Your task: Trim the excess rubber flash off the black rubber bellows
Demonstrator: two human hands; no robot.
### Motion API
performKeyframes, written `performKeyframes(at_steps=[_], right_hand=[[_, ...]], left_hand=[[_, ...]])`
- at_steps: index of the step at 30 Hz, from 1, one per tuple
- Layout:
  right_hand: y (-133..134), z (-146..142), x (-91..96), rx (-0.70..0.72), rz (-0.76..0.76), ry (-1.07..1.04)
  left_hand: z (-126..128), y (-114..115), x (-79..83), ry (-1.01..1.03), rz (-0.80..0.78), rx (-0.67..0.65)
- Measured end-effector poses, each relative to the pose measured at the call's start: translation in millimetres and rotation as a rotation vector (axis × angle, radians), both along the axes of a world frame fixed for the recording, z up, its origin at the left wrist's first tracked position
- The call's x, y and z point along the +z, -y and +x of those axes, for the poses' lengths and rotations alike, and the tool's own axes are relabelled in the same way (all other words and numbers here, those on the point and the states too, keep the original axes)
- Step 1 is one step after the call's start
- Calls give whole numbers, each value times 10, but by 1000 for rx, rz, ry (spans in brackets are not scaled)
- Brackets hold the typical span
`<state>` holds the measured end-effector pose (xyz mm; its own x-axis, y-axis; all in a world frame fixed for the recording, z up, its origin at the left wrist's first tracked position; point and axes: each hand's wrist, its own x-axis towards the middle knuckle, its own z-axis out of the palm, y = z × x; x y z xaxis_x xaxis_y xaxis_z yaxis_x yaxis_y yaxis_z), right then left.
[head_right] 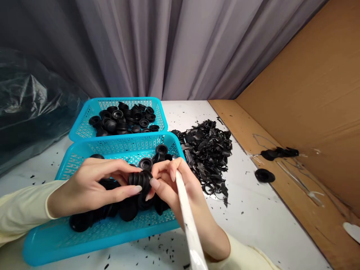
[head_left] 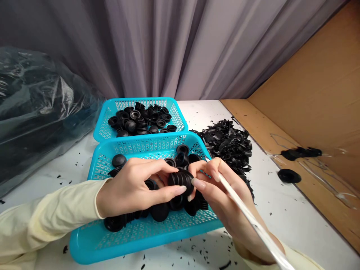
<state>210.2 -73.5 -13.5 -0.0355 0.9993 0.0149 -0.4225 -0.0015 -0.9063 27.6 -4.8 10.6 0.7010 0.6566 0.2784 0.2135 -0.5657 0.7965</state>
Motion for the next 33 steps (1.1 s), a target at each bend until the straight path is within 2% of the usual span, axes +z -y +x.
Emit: performKeyframes(at_steps=[7,12,19,21,23,25,27,29,33], right_hand=[[0,-17,42,-17,-84,-31],[1,-49,25,-24,-75,-24],[20,-51,-19,25,-11,21],[8,-32,-32,3,49,76],[-10,-8,-39,-89,171,185],[-19,9,-34,-251,357,352],[-4,8,-23,-346,535,497],[31,-6,-18,-315,643,569],[89,-26,-53,-170,745,669]], left_hand=[[21,-16,38,61,-152,6],[27,-23,64,83,-270,-5],[11,-36,75,61,-91,6],[7,-36,65,75,-53,0],[5,-33,57,81,-33,-3],[7,-29,53,77,-20,-9],[10,-28,52,74,-13,-15],[14,-29,55,69,-28,-19],[19,-30,67,47,-79,-10]])
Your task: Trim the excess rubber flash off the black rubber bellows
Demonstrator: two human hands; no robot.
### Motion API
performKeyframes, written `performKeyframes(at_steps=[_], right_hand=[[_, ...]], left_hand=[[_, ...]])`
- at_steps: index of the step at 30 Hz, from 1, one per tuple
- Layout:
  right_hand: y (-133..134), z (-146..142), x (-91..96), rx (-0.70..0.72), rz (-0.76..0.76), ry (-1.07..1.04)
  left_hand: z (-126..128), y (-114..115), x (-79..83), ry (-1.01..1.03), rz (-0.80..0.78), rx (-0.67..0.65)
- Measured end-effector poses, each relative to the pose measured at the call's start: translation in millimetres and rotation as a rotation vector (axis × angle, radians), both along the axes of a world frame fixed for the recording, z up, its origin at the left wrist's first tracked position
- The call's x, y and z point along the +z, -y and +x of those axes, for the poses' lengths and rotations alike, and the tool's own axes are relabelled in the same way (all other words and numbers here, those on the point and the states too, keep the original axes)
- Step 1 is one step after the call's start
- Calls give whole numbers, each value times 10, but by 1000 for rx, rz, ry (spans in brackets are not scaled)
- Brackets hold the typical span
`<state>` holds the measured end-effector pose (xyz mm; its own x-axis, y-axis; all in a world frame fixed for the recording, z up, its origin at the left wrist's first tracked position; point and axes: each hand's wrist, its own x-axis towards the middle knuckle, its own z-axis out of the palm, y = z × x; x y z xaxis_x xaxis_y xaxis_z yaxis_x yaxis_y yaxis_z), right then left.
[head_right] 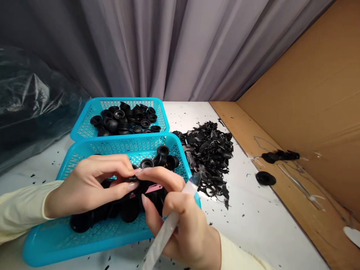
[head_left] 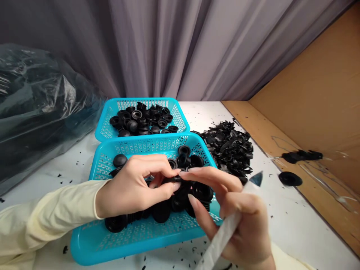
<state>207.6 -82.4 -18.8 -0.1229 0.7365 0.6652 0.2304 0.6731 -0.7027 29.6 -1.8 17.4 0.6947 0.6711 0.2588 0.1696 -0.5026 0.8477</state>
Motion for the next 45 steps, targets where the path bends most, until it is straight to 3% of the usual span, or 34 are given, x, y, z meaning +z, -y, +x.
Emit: performKeyframes(at_steps=[5,8,14,19,27,34,40,45], right_hand=[[-15,36,-50,-96,53,149],[-12,44,-39,-160,53,142],[18,21,-28,-111,22,159],[-17,19,-36,-194,11,65],[19,23,-51,-32,-19,69],[-18,-2,-49,-185,19,86],[9,28,-72,-86,6,34],[0,28,-71,-109,8,30]], left_hand=[[4,-1,10,-53,-86,8],[2,0,12,-77,-121,13],[-4,0,16,-89,-189,10],[2,-6,23,-89,-215,21],[0,-11,9,-64,-179,10],[-10,12,-14,-4,-97,5],[3,1,-11,6,-122,12],[-7,-3,-6,-32,-253,46]])
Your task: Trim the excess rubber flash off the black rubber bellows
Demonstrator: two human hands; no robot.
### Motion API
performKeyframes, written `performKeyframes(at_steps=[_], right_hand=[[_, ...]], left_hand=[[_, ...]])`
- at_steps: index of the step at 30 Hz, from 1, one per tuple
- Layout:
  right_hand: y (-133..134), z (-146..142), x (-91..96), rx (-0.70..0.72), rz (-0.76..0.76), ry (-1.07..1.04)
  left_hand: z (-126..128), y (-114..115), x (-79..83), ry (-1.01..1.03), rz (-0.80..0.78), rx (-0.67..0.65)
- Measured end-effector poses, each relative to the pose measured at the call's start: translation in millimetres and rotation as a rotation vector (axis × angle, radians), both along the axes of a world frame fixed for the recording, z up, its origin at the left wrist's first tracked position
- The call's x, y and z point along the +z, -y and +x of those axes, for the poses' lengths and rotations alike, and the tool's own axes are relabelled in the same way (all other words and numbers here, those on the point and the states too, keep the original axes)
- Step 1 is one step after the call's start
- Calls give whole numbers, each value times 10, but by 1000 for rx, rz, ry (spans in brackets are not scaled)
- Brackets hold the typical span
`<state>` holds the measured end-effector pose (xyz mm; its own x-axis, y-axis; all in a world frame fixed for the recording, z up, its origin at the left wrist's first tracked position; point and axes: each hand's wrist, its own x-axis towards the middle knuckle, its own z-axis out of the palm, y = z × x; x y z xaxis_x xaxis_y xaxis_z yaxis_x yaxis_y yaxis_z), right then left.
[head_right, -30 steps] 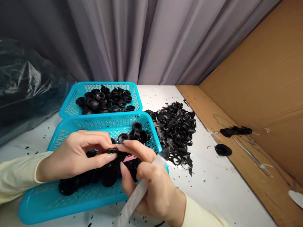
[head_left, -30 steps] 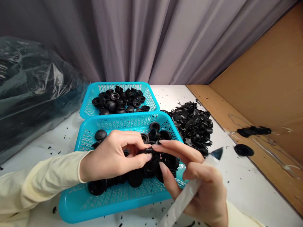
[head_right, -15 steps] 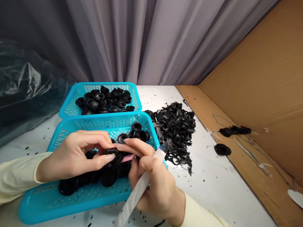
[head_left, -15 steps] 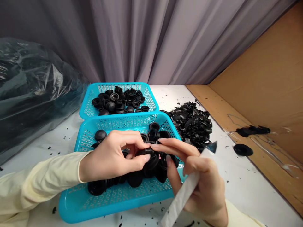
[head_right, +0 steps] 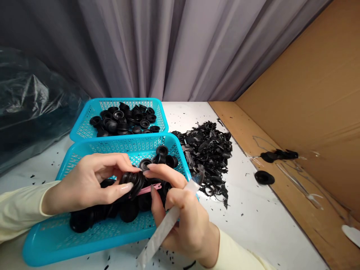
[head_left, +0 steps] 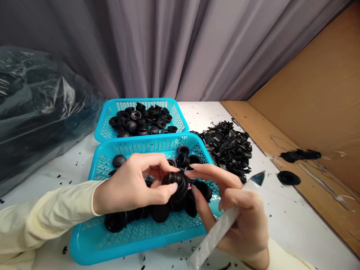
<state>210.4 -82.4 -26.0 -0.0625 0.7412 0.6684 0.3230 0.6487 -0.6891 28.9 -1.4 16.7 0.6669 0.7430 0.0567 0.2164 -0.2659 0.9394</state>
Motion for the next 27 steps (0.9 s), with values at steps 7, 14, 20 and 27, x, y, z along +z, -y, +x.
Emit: performKeyframes(at_steps=[7,14,20,27], right_hand=[[-17,-6,42,2,-9,33],[-22,-5,50,-13,-3,41],[-15,-1,43,-34,9,67],[-23,2,12,15,31,63]], left_hand=[[2,-21,16,-30,-107,-16],[-11,-9,25,-53,-91,-32],[-7,-11,23,-56,-130,-37],[1,-65,25,93,-451,-92]])
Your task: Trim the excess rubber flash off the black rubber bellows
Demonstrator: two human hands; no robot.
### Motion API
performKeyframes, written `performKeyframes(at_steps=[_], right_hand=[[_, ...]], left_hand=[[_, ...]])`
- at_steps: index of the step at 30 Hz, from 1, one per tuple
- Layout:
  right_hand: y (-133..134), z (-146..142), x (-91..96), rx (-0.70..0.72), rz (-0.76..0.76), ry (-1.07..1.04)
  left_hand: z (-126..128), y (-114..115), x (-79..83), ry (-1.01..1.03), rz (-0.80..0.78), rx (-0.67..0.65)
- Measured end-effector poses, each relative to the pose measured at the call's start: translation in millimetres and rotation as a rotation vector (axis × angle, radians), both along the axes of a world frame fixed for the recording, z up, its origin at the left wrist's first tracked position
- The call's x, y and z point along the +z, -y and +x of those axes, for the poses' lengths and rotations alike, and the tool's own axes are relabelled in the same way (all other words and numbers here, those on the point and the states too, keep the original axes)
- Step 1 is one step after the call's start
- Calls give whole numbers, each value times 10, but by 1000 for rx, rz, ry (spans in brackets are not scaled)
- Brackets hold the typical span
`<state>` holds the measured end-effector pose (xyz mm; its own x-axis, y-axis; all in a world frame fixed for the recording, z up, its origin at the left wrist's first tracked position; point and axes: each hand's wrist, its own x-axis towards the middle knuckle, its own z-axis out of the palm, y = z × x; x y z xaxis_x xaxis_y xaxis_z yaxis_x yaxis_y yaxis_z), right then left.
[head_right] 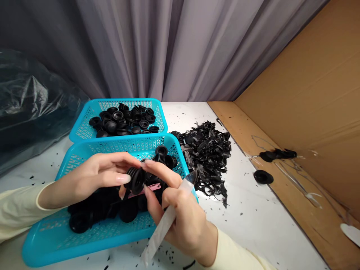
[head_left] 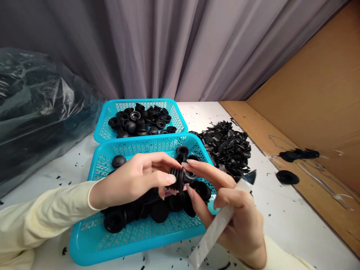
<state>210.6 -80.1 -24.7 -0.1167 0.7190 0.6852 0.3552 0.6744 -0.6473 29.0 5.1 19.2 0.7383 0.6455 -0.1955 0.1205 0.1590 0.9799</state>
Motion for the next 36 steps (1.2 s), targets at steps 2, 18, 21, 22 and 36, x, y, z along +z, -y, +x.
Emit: performKeyframes(at_steps=[2,18,21,22,36], right_hand=[[-9,-5,-2,18,-6,3],[-49,8,-4,-343,-28,89],[-123,58,-4,-210,-120,202],[-146,71,-12,-153,-143,249],[-324,36,30,237,-220,643]], left_hand=[[-4,-28,5,20,-74,-23],[-9,-124,10,295,-529,-135],[-18,-124,27,273,-535,-92],[-20,-120,35,271,-530,-78],[-33,-127,69,347,-451,6]])
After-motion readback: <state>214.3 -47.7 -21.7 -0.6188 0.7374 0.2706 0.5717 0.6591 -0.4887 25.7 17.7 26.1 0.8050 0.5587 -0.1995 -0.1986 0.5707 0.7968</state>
